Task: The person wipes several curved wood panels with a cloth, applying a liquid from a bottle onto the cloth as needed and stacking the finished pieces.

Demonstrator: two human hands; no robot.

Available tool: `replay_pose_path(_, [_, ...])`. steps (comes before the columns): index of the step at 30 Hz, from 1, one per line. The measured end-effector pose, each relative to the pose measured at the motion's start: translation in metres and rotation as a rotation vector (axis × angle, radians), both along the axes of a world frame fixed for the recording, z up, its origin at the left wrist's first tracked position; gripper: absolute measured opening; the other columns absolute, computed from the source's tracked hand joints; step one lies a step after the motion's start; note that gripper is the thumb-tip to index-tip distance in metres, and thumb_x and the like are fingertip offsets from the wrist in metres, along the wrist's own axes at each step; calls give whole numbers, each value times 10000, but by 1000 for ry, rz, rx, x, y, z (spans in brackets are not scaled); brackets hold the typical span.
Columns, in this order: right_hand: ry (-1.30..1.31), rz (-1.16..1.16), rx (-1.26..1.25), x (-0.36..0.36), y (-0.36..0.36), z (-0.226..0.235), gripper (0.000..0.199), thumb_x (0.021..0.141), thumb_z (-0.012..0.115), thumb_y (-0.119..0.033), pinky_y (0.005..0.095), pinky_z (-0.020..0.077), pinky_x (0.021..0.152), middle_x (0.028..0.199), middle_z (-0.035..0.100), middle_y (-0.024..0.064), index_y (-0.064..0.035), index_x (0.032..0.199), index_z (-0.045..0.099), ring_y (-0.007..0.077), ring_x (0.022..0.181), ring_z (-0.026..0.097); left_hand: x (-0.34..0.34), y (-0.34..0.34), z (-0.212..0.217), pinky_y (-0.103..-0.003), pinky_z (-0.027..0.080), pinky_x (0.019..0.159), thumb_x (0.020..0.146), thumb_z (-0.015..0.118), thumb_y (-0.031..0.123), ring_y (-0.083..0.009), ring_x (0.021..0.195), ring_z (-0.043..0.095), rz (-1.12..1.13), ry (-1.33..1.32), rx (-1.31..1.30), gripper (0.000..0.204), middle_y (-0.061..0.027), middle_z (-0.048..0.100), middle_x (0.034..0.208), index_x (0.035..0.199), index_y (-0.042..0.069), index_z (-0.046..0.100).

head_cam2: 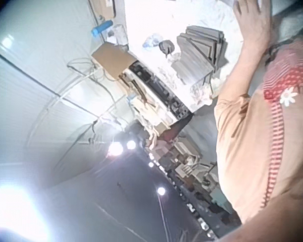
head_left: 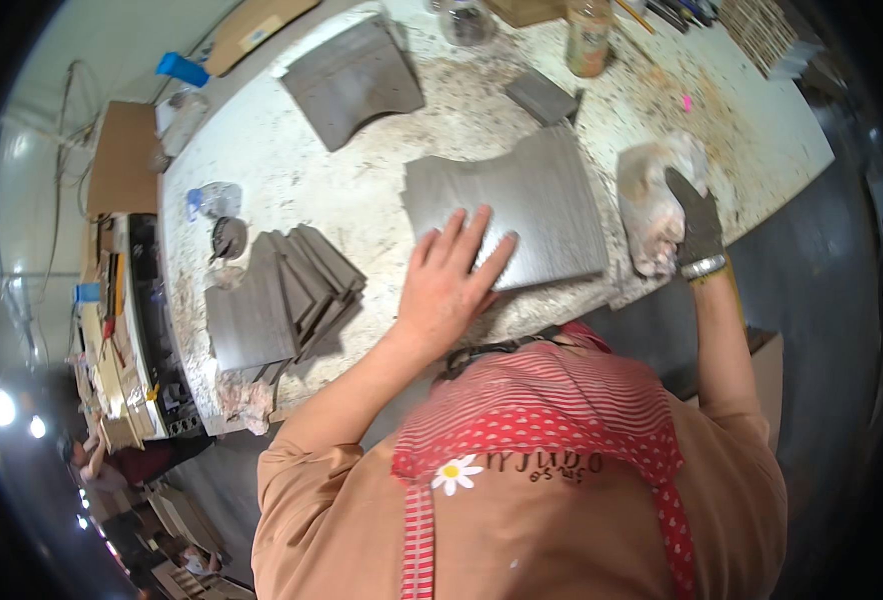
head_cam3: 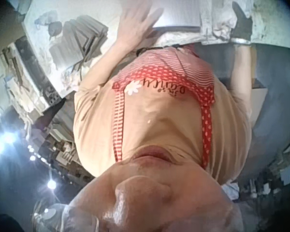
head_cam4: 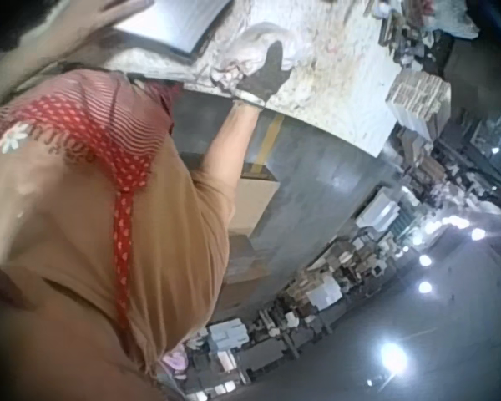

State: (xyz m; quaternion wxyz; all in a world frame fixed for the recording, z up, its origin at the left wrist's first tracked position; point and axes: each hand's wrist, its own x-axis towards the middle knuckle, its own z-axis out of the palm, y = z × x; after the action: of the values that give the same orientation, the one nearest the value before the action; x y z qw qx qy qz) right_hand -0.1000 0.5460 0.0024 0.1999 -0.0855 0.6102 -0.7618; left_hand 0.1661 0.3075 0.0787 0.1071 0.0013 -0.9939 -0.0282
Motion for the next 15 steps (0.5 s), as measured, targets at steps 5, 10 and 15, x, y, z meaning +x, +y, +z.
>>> replay_pose_path(5, [-165, -99, -73, 9, 3, 26, 411, 807, 718, -193, 315, 534, 730, 972, 641, 103, 24, 1132, 593, 185, 838, 639, 7, -13, 40, -314, 525, 742, 746, 691, 185, -227, 931, 646, -105, 247, -75, 363, -57, 640, 1118, 1102, 157, 627])
replay_pose_path(10, [-244, -111, -59, 3, 13, 20, 427, 801, 723, -207, 321, 532, 699, 968, 637, 93, 12, 1141, 587, 196, 797, 634, -53, -108, 104, -307, 440, 567, 816, 691, 361, -165, 626, 555, 52, 47, 438, 327, -51, 572, 668, 871, 44, 635])
replay_pose_path(15, [-18, -77, -53, 16, -2, 35, 436, 803, 713, -209, 321, 520, 751, 996, 634, 95, 14, 1156, 585, 182, 852, 625, -105, -196, 77, -275, 451, 818, 910, 552, 513, -117, 894, 562, 113, -218, 810, 530, -50, 647, 951, 1093, 28, 662])
